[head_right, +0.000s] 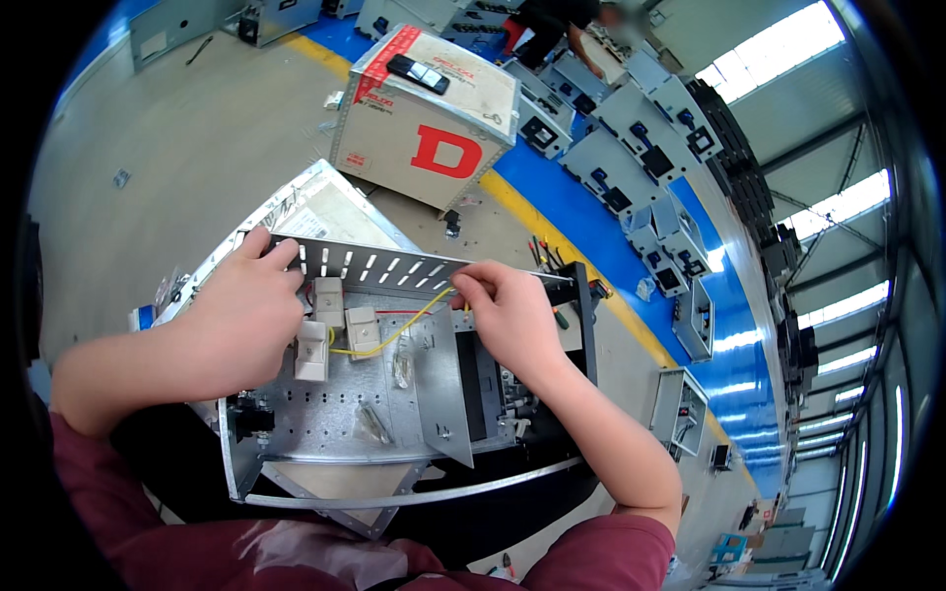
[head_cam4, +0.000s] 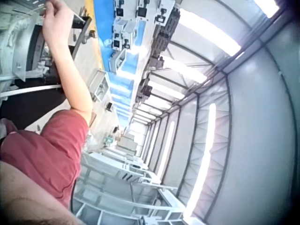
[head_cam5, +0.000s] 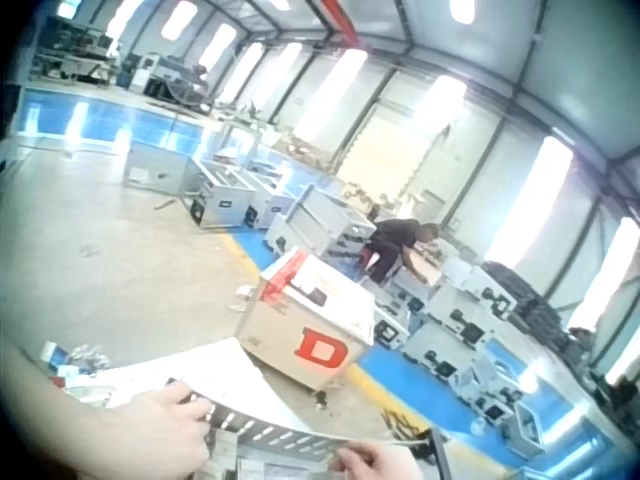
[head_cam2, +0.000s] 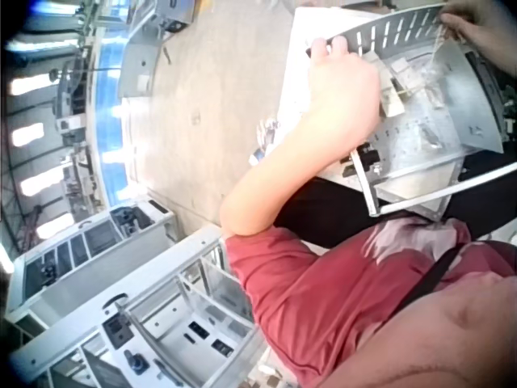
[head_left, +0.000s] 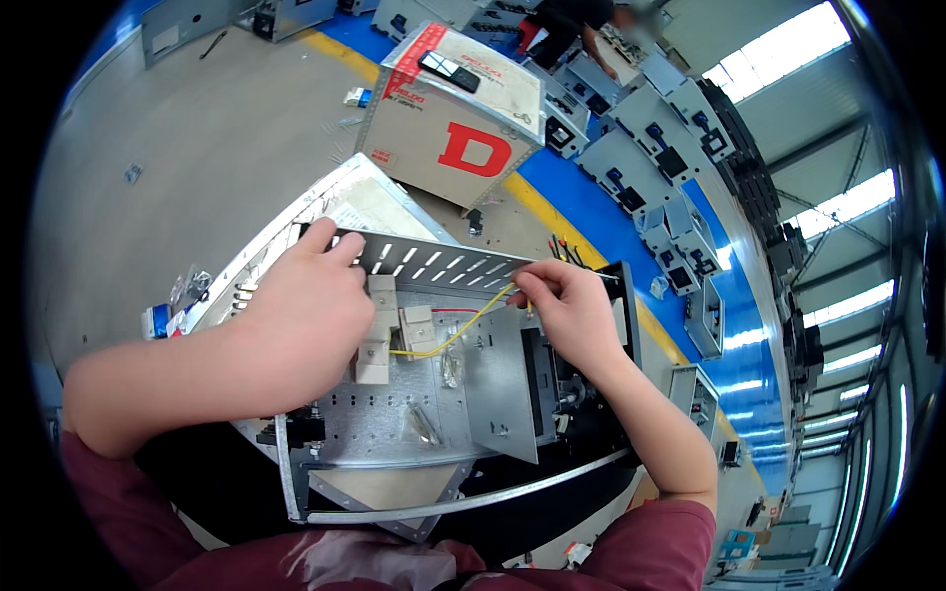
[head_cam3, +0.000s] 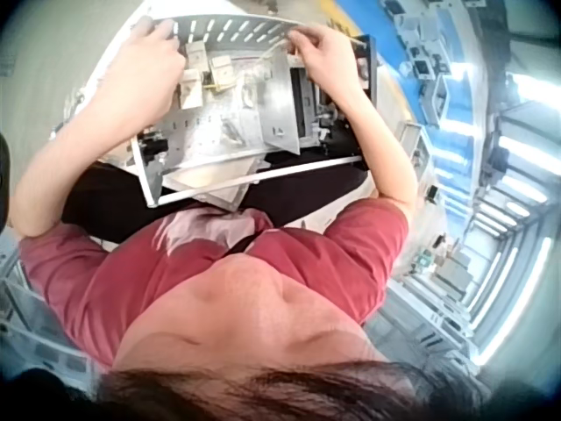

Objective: The person sits on the floor and wires a yellow cable into a metal electrical box. They thread the wire through internal components and connect it to terminal blocks.

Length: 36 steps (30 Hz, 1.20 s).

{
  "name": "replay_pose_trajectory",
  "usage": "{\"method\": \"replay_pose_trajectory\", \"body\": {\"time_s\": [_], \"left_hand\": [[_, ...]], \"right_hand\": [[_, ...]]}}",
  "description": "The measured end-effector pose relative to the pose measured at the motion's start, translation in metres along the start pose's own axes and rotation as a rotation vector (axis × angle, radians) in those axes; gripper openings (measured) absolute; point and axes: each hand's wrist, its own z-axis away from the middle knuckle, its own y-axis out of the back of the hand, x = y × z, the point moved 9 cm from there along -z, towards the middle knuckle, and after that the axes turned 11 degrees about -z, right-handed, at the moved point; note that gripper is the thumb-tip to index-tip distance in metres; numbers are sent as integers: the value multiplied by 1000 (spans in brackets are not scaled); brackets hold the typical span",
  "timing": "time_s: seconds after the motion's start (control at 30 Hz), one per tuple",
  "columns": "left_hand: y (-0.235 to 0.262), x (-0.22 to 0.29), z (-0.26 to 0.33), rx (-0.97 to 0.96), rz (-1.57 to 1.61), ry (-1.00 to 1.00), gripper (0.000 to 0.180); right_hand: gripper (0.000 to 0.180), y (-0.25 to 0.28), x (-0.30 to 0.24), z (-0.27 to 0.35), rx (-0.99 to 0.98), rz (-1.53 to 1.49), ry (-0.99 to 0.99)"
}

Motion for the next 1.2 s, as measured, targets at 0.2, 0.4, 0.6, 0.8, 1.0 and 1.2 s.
{"method": "replay_pose_trajectory", "body": {"time_s": [0.2,0.4,0.6,0.8,1.0,1.2], "left_hand": [[2,1,-2,13,-31,4,18],[1,2,-1,6,-37,6,17],[2,3,-2,-4,-45,9,16],[4,2,-3,13,-20,20,13],[3,-2,-5,-17,37,17,12],[3,-4,-8,-47,67,33,12]], "right_hand": [[34,-8,31,9,-182,-223,-271],[43,-6,49,9,-261,-325,-401],[34,-17,57,-7,-176,-271,-341],[35,-16,66,-12,-303,-55,-356],[39,-17,67,-16,-419,-60,-430],[37,-23,54,-10,-500,92,-368]]}}
